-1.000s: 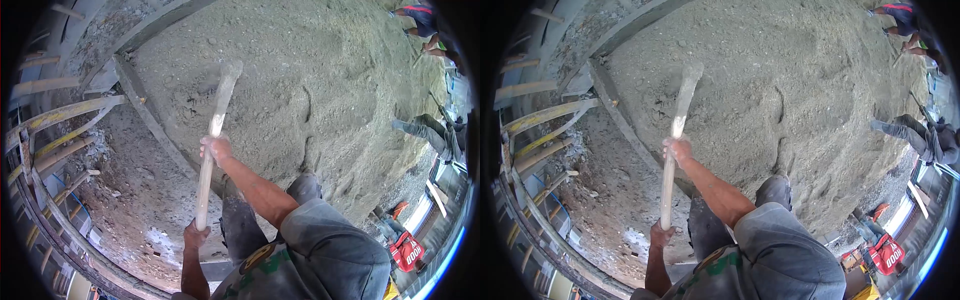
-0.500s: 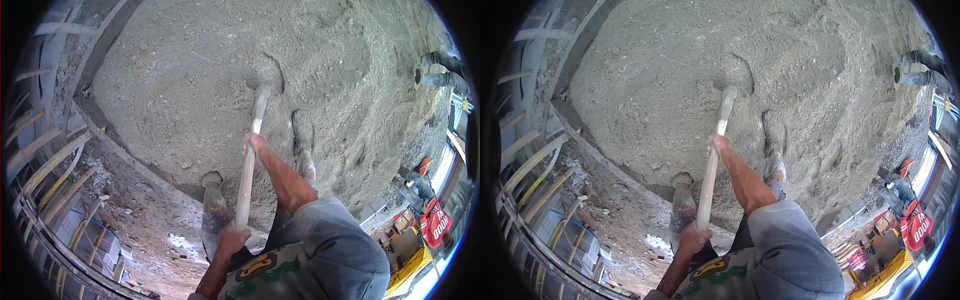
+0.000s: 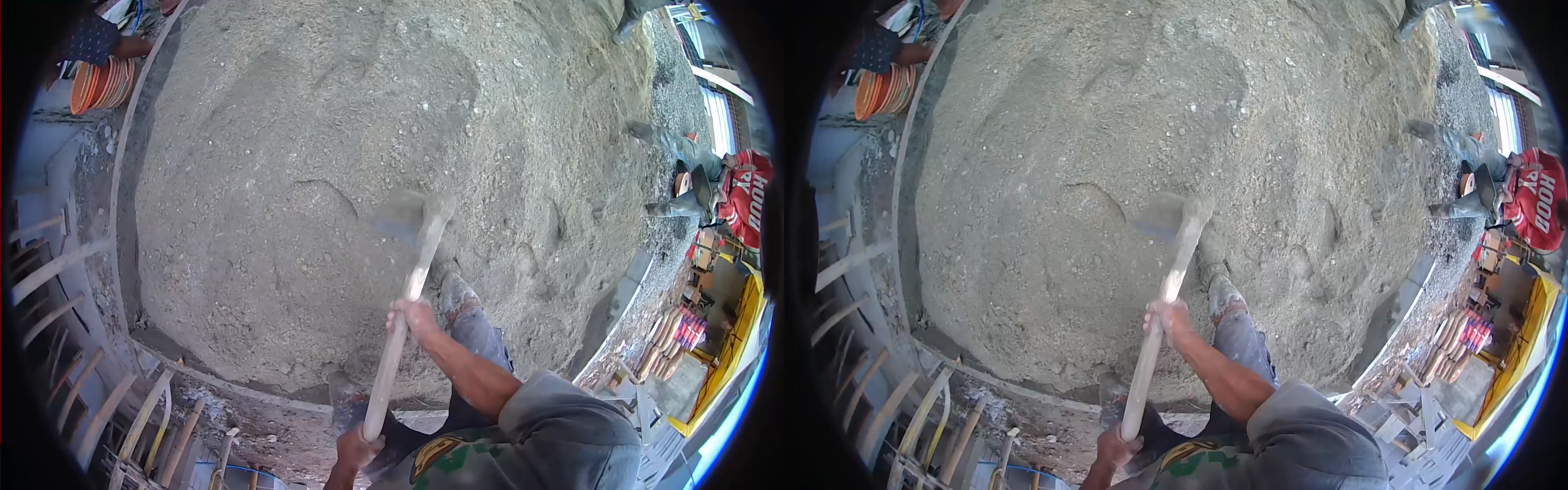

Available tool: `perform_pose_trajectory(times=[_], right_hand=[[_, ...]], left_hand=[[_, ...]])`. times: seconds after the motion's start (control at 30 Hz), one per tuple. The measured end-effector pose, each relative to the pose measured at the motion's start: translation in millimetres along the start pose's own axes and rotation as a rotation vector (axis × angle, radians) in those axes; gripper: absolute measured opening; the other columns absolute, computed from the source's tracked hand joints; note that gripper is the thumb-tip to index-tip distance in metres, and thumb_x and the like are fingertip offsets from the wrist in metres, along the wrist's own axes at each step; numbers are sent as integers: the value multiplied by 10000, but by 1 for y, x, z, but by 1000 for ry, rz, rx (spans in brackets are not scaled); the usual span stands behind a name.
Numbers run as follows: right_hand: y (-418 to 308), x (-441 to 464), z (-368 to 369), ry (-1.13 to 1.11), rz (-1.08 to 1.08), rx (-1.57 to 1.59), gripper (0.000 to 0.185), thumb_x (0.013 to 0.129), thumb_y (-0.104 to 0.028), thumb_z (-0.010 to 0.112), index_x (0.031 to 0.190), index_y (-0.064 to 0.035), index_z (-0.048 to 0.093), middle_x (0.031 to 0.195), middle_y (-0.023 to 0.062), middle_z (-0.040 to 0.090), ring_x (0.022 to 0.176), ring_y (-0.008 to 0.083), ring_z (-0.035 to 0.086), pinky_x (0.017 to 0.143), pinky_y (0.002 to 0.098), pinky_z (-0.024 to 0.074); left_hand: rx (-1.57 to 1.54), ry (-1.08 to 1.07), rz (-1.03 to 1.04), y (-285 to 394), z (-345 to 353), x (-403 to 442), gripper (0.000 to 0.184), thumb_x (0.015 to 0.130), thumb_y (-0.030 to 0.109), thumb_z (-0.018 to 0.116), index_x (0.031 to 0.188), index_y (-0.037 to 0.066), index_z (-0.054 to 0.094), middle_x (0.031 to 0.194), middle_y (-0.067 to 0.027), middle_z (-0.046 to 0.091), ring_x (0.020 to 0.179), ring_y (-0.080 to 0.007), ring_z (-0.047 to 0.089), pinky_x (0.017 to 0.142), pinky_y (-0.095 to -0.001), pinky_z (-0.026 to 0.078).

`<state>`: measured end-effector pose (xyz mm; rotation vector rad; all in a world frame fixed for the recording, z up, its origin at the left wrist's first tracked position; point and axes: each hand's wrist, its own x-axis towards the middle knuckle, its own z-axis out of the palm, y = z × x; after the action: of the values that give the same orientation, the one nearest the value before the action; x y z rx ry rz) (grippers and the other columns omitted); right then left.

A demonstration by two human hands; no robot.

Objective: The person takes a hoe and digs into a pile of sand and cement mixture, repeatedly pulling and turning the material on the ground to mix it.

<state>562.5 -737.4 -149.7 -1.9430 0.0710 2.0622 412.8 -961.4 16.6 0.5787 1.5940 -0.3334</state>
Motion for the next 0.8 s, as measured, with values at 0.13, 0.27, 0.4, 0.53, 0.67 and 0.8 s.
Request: perform_pose_trajectory(times=[0.13, 0.27, 0.4, 0.53, 0.67, 0.8], right_hand=[[-243, 81, -5, 13, -576, -89, 112, 751, -61, 569, 793, 37, 534, 593, 100, 558, 439, 177, 539, 405, 303, 474], [-429, 132, -7, 27, -694, -128, 177, 773, -107, 553, 897, 7, 498, 621, 73, 495, 471, 171, 508, 448, 317, 502], [-372, 166, -22, 91, -519, -165, 206, 745, -101, 564, 908, 1, 490, 603, 86, 493, 466, 200, 513, 444, 342, 494], [-170, 157, -22, 155, -253, -260, 182, 739, -126, 541, 876, -9, 518, 592, 102, 505, 451, 216, 507, 438, 355, 478], [28, 94, -13, 121, 14, -127, 161, 749, -129, 567, 853, -8, 546, 603, 108, 515, 452, 236, 513, 424, 369, 474], [162, 24, -19, 197, 267, -171, 102, 759, -93, 576, 801, -2, 557, 609, 121, 538, 458, 238, 539, 410, 388, 480]], left_hand=[[-147, 98, 402, 198, -35, 156, 450, 698, 391, 697, 1036, 102, 626, 858, -172, 667, 852, -343, 639, 745, -420, 490], [-147, 281, 578, 350, -86, 226, 454, 706, 380, 695, 1011, 53, 612, 829, -172, 660, 800, -338, 642, 718, -413, 493], [-143, 234, 476, 312, -64, 221, 446, 713, 369, 699, 1010, 48, 610, 771, -147, 657, 715, -306, 644, 658, -396, 493], [-155, 69, 145, 173, -14, 140, 481, 678, 421, 633, 945, 22, 646, 858, -216, 659, 850, -373, 636, 759, -439, 494], [-108, -20, -41, 55, -11, 22, 480, 666, 400, 681, 932, 4, 636, 818, -184, 664, 793, -328, 651, 729, -397, 494], [-43, -75, -175, -48, 35, -59, 509, 669, 472, 672, 1000, 87, 642, 878, -175, 667, 849, -348, 641, 747, -401, 501]])
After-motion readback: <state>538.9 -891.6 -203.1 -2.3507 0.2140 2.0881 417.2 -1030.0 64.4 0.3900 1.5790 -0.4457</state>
